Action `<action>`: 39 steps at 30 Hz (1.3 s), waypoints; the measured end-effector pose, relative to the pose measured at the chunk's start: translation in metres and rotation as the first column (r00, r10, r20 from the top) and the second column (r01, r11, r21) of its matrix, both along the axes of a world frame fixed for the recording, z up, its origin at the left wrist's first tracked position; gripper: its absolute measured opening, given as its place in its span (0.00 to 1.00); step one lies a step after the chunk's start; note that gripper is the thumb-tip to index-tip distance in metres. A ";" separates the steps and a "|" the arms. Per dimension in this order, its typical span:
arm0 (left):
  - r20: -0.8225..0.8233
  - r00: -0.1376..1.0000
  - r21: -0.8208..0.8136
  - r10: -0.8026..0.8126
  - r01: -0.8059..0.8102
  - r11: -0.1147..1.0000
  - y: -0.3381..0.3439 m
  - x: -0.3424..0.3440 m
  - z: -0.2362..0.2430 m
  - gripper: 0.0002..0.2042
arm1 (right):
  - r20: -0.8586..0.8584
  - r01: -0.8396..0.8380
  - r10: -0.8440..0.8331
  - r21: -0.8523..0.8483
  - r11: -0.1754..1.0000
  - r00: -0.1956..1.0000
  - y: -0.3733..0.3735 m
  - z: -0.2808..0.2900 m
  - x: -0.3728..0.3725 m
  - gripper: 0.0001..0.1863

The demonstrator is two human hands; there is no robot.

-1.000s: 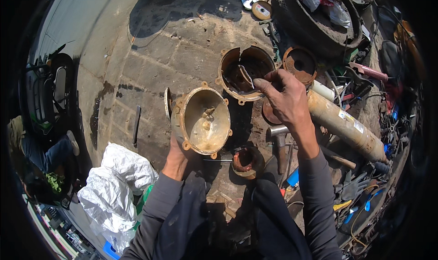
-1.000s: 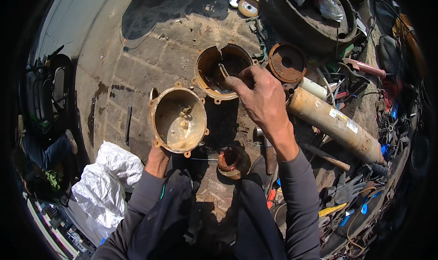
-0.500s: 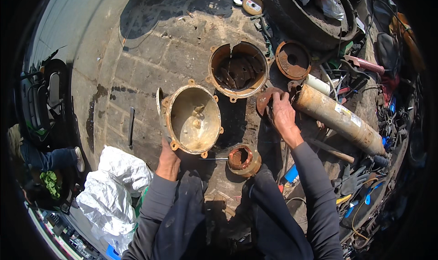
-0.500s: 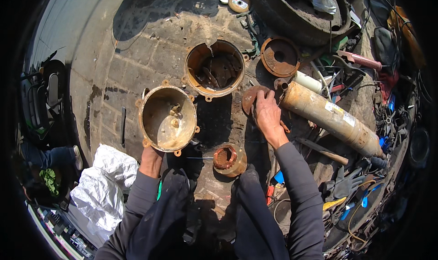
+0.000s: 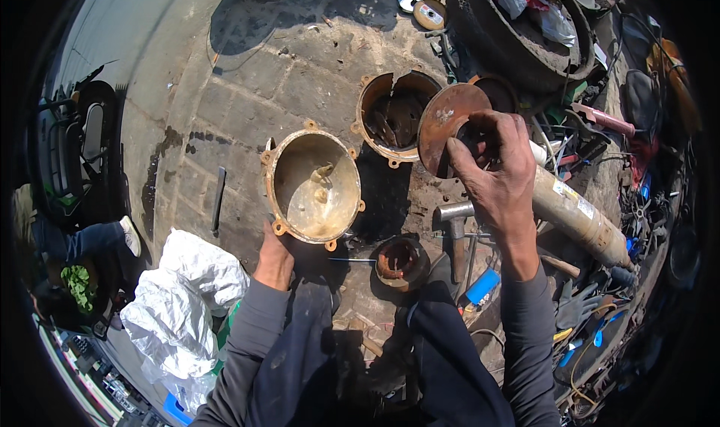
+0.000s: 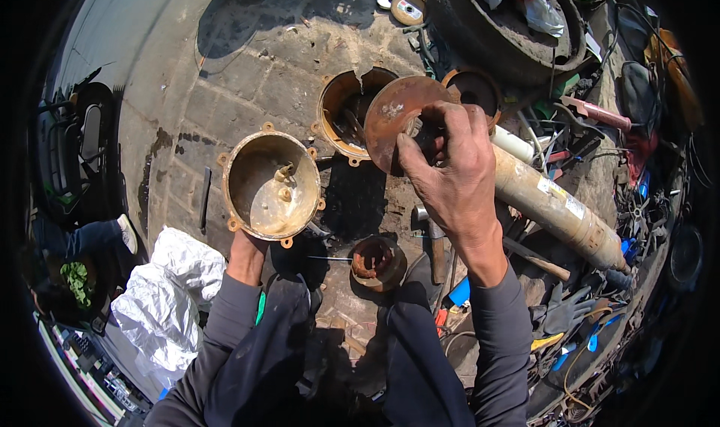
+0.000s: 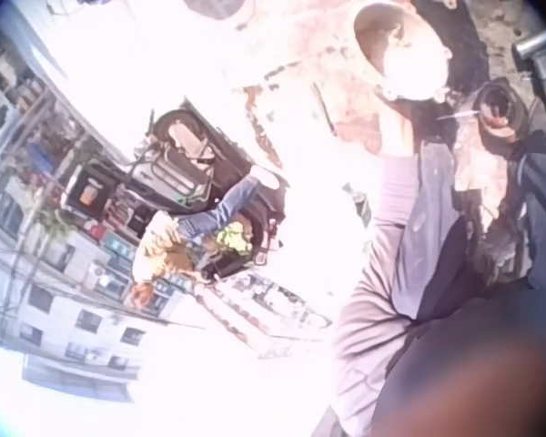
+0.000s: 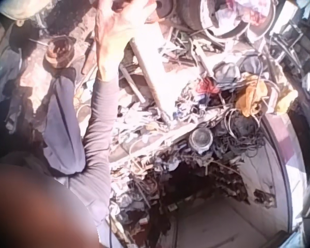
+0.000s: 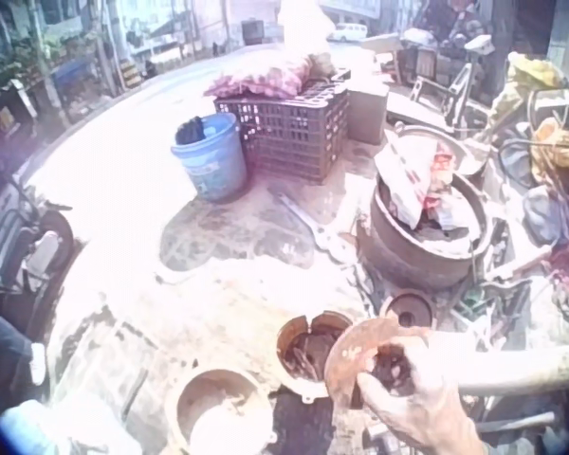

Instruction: The person sits on the ground and uses a hammer to separate and disassemble a cylindrical metal component. They remove a circular metal plate and continue to hammer a smaller cylindrical part to extract an inner shaft.

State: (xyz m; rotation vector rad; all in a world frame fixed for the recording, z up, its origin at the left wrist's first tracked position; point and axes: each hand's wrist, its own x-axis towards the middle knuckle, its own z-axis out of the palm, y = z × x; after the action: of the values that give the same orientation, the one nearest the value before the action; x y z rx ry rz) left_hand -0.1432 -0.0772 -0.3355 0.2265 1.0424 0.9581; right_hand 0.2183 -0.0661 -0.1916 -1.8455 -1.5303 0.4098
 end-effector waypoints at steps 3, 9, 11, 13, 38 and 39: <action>0.005 1.000 0.008 -0.013 0.013 1.000 0.000 0.004 0.002 0.27 | 0.040 -0.158 0.158 -0.003 0.987 0.987 0.038 -0.012 -0.023 0.20; 0.005 1.000 0.010 -0.018 0.018 1.000 0.003 0.003 0.004 0.27 | 0.116 -0.230 0.235 -0.059 0.972 0.965 0.065 -0.046 -0.029 0.24; 0.010 1.000 0.013 -0.020 0.020 1.000 0.003 0.002 0.003 0.26 | 0.121 -0.234 0.244 -0.091 0.968 0.962 0.067 -0.047 -0.027 0.23; 0.011 1.000 0.014 -0.020 0.020 1.000 0.004 0.002 0.003 0.26 | 0.133 -0.237 0.252 -0.117 0.964 0.959 0.069 -0.046 -0.027 0.23; -0.020 1.000 -0.016 -0.003 0.002 1.000 0.000 0.000 0.003 0.24 | -0.042 0.012 -0.012 0.006 1.000 0.999 -0.006 -0.041 -0.006 0.23; -0.041 0.999 -0.038 0.021 -0.023 0.999 -0.002 -0.004 0.000 0.24 | -0.143 0.128 -0.145 -0.123 0.984 0.979 -0.030 -0.049 0.002 0.20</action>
State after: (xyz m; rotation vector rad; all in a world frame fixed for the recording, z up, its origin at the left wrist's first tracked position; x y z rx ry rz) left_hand -0.1471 -0.0796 -0.3351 0.2035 1.1016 0.9556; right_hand 0.2207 -0.0960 -0.2407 -1.9457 -1.2936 0.5682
